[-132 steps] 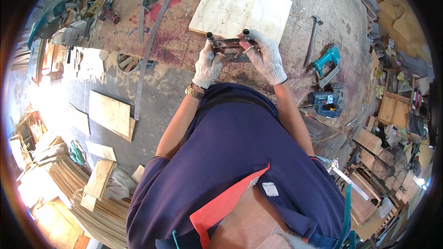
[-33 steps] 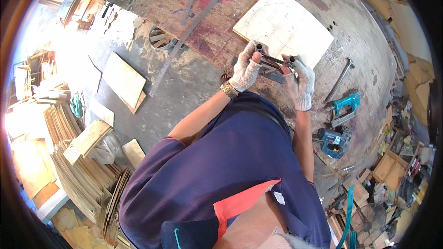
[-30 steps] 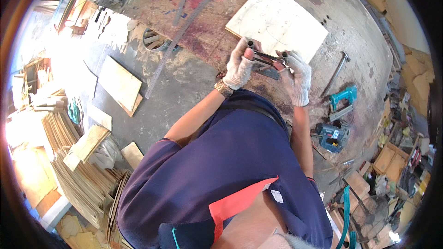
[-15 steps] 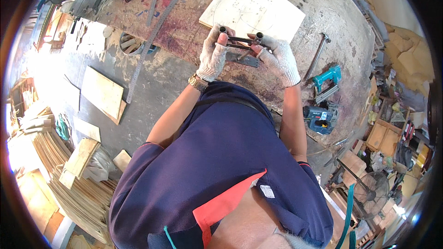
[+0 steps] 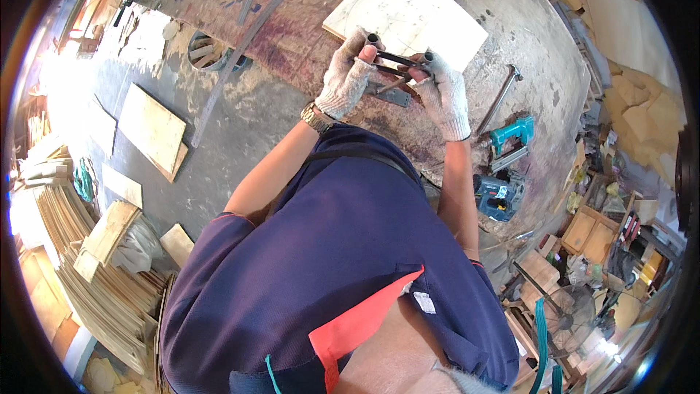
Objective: The person assembles a small metal frame by inserting metal rods into a metal bracket and tightening them with a wrench. The person repeatedly adjusts the rods and bracket, then places the assembled frame on a wooden board.
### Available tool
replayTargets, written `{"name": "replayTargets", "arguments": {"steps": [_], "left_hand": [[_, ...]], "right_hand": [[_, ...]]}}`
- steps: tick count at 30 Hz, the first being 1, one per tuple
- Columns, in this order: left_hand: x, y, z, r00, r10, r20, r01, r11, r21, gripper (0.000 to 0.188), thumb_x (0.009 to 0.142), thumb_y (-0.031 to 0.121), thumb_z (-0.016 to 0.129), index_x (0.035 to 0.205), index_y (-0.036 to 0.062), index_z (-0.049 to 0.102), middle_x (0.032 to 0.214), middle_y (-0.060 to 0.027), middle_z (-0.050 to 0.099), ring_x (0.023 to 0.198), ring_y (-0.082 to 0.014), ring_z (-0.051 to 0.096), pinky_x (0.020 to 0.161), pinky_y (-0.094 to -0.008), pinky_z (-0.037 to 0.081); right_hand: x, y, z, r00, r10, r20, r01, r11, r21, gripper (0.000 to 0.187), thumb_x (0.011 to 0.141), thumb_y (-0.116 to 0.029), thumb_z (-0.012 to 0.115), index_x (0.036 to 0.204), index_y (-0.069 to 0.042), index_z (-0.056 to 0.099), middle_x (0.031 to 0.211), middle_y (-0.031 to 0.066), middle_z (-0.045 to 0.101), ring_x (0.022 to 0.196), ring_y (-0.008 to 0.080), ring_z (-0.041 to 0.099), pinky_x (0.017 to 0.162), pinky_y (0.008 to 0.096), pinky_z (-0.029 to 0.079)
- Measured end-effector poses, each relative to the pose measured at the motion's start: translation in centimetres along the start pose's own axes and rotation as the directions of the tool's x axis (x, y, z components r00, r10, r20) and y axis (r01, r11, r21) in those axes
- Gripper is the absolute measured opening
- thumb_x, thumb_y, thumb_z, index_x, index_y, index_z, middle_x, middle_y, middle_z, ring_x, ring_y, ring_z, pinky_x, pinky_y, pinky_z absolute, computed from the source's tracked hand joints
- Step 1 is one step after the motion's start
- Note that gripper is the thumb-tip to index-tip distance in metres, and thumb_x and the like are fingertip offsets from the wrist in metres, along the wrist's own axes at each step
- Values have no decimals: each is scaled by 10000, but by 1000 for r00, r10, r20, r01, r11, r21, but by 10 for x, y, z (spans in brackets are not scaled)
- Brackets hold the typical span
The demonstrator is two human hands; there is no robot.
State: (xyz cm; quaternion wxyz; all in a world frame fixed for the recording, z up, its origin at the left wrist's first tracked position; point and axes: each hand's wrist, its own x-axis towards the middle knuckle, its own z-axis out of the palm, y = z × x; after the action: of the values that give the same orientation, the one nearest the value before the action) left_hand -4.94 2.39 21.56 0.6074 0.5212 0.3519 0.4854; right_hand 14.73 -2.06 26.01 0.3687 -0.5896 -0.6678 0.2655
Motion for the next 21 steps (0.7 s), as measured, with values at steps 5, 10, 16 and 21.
{"name": "replayTargets", "arguments": {"steps": [5, 10, 16, 21], "left_hand": [[5, -17, -8, 999, -14, 39, 19, 994, -111, 733, 993, 728, 456, 1207, 46, 618, 1058, -26, 644, 980, -138, 606, 884, -303, 488], [5, -20, -6, 996, -51, 67, 71, 933, -352, 893, 982, 785, 367, 1290, -15, 617, 1085, -65, 663, 1012, -164, 600, 933, -331, 481], [8, -7, -12, 990, -13, 137, 89, 819, -567, 849, 1017, 727, 362, 1351, -23, 579, 1171, -93, 668, 1080, -201, 634, 959, -389, 521], [-8, -23, -29, 972, -196, 130, 230, 911, -343, 645, 1065, 537, 483, 1393, -15, 546, 1202, -64, 659, 1103, -173, 630, 961, -351, 536]], "right_hand": [[-3, 1, 2, 997, 72, -12, -71, 996, 47, 220, 978, -151, 690, 1146, -9, 687, 835, 94, 715, 746, 169, 670, 690, 323, 537], [-9, 12, 8, 997, 16, -82, -9, 996, 92, 216, 991, -131, 675, 1161, 2, 671, 855, 94, 717, 740, 152, 659, 687, 311, 538], [-13, 24, 18, 993, 54, -109, -33, 983, 183, 204, 1023, -143, 639, 1154, 12, 655, 885, 95, 720, 749, 145, 655, 683, 305, 541], [-16, 13, 17, 993, 56, -102, -43, 991, 129, 216, 1043, -174, 627, 1149, 14, 632, 878, 83, 717, 746, 131, 637, 668, 294, 536]]}}
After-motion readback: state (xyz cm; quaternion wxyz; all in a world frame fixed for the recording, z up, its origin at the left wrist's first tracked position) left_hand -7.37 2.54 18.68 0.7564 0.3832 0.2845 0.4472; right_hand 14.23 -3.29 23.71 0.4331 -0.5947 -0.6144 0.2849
